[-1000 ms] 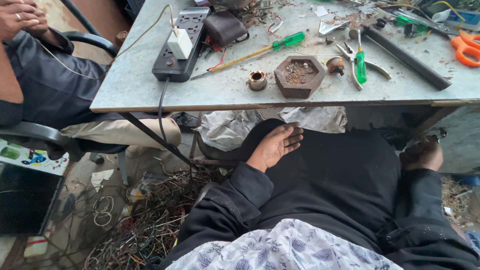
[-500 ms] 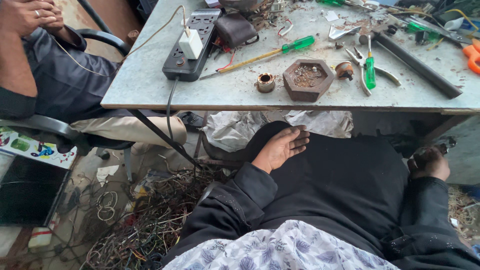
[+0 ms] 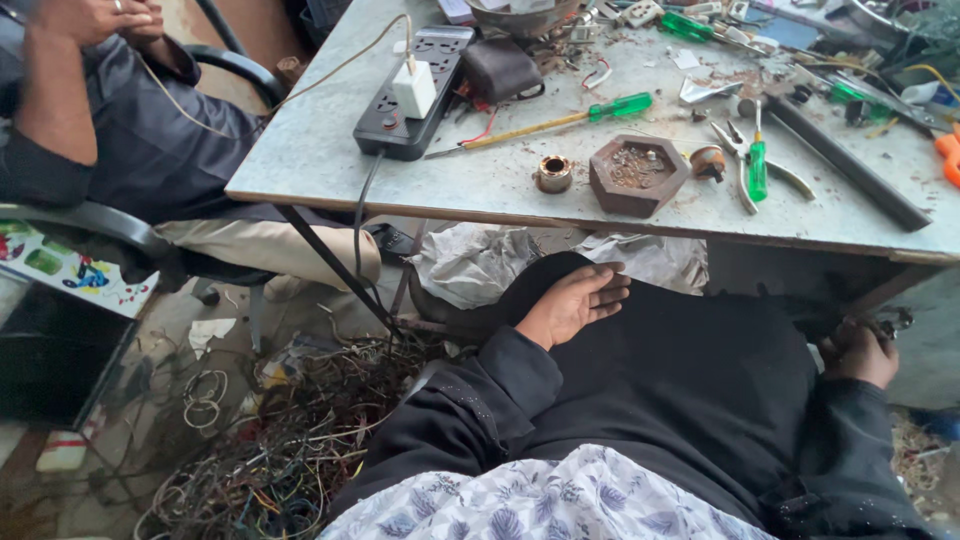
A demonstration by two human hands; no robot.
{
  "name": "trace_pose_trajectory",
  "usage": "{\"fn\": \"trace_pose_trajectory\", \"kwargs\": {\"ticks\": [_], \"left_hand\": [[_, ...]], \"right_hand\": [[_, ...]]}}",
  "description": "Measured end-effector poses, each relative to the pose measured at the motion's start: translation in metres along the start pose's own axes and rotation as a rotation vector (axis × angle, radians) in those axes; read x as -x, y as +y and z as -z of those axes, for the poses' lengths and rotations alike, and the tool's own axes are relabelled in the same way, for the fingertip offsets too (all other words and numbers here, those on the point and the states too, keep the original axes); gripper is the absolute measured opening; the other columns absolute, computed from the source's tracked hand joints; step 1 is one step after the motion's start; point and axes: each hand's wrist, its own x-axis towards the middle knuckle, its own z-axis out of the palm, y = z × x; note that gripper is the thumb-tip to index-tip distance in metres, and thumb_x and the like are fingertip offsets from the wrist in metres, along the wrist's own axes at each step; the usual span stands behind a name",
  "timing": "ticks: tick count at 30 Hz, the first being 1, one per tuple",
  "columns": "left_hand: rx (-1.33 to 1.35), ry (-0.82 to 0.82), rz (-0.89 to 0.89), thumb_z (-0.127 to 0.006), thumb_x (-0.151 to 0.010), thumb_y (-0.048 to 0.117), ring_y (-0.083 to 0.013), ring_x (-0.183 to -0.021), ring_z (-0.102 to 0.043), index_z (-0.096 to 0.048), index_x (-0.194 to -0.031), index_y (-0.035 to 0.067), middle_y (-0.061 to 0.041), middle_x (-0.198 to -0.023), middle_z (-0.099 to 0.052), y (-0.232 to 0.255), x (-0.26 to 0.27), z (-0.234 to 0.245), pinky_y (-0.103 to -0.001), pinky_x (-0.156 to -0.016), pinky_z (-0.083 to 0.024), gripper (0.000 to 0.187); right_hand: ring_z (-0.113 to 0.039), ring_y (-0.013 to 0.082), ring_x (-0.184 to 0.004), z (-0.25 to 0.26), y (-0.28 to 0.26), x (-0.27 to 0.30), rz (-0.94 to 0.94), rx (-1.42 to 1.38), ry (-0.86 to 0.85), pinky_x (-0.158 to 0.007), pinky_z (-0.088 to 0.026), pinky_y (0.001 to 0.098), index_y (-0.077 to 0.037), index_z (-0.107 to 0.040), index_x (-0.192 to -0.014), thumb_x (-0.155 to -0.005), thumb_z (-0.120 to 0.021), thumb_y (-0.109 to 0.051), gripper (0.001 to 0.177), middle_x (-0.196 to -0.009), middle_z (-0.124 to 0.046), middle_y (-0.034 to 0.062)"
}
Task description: The person is seated on the floor in a workshop, repairing a small cylindrical electronic component. They use pliers to adjust the component and a screwdriver to manipulate its internal parts. The workspace is cluttered with tools and wires.
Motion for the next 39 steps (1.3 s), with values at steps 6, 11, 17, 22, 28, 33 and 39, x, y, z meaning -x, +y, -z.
{"fn": "trace_pose_trajectory", "kwargs": {"ticks": [6,11,17,22,28,33,39], "left_hand": [[0.032,-0.016,-0.009,-0.061,-0.105,0.024,-0.0199,-0.117,-0.066,-0.06,-0.131,0.009,-0.007,-0.124,-0.07,-0.002,-0.003,0.003,-0.039,-0.099,-0.053,0.03],[0.042,-0.04,-0.017,-0.061,-0.106,0.024,-0.0191,-0.115,-0.067,-0.062,-0.133,0.01,-0.006,-0.123,-0.07,-0.004,-0.003,0.006,-0.038,-0.1,-0.053,0.03],[0.033,-0.044,-0.024,-0.061,-0.106,0.024,-0.0188,-0.114,-0.067,-0.062,-0.134,0.011,-0.006,-0.121,-0.071,-0.006,-0.004,0.006,-0.038,-0.099,-0.053,0.031],[0.015,-0.028,-0.019,-0.061,-0.106,0.025,-0.0186,-0.114,-0.067,-0.061,-0.134,0.011,-0.005,-0.121,-0.07,-0.007,-0.009,0.009,-0.038,-0.1,-0.053,0.032],[0.008,-0.028,-0.016,-0.06,-0.106,0.026,-0.0182,-0.114,-0.066,-0.061,-0.135,0.011,-0.005,-0.122,-0.07,-0.012,-0.011,0.015,-0.038,-0.101,-0.052,0.032],[-0.001,0.007,-0.027,-0.061,-0.104,0.026,-0.0161,-0.108,-0.068,-0.063,-0.131,0.011,-0.004,-0.119,-0.07,-0.009,-0.01,0.008,-0.035,-0.094,-0.055,0.03],[-0.755,0.263,-0.712,-0.07,-0.106,0.018,-0.0142,-0.085,-0.058,-0.073,-0.122,0.005,-0.006,-0.103,-0.072,0.025,0.025,-0.045,-0.026,-0.074,-0.048,0.021]], "right_hand": [[-0.07,0.0184,-0.081,0.001,-0.002,-0.002,-0.013,0.191,0.131,-0.063,-0.054,0.0361,-0.01,-0.074,-0.115,-0.097,-0.068,-0.011,0.019,-0.094,-0.072,0.0044],[-0.07,0.0169,-0.081,0.001,-0.009,0.0,-0.097,0.06,0.129,-0.064,-0.056,0.0346,-0.011,-0.074,-0.108,-0.098,-0.07,-0.017,0.012,-0.091,-0.072,0.0022],[-0.066,0.0208,-0.078,-0.015,-0.023,0.026,0.394,0.752,-0.078,-0.066,-0.055,0.0373,-0.01,-0.067,-0.101,-0.094,-0.068,-0.006,0.007,-0.091,-0.068,0.0056],[-0.069,0.0194,-0.083,-0.034,-0.027,0.034,-0.025,0.092,0.045,-0.066,-0.056,0.0347,-0.011,-0.07,-0.109,-0.083,-0.071,-0.005,0.026,-0.1,-0.071,0.0052],[-0.071,0.0266,-0.089,-0.028,-0.04,0.031,0.742,1.656,-0.139,-0.075,-0.06,0.0377,-0.002,-0.074,-0.106,-0.038,-0.091,-0.007,0.07,-0.102,-0.073,0.0137],[-0.071,0.0178,-0.086,-0.009,-0.032,0.028,0.529,1.436,-0.192,-0.078,-0.057,0.0318,-0.002,-0.069,-0.093,-0.07,-0.085,-0.002,0.027,-0.091,-0.072,0.0094],[-0.066,0.0211,-0.08,0.018,-0.009,0.007,0.543,1.453,-0.257,-0.071,-0.054,0.0317,-0.001,-0.056,-0.086,-0.087,-0.077,-0.004,0.022,-0.086,-0.065,0.0084]]}}
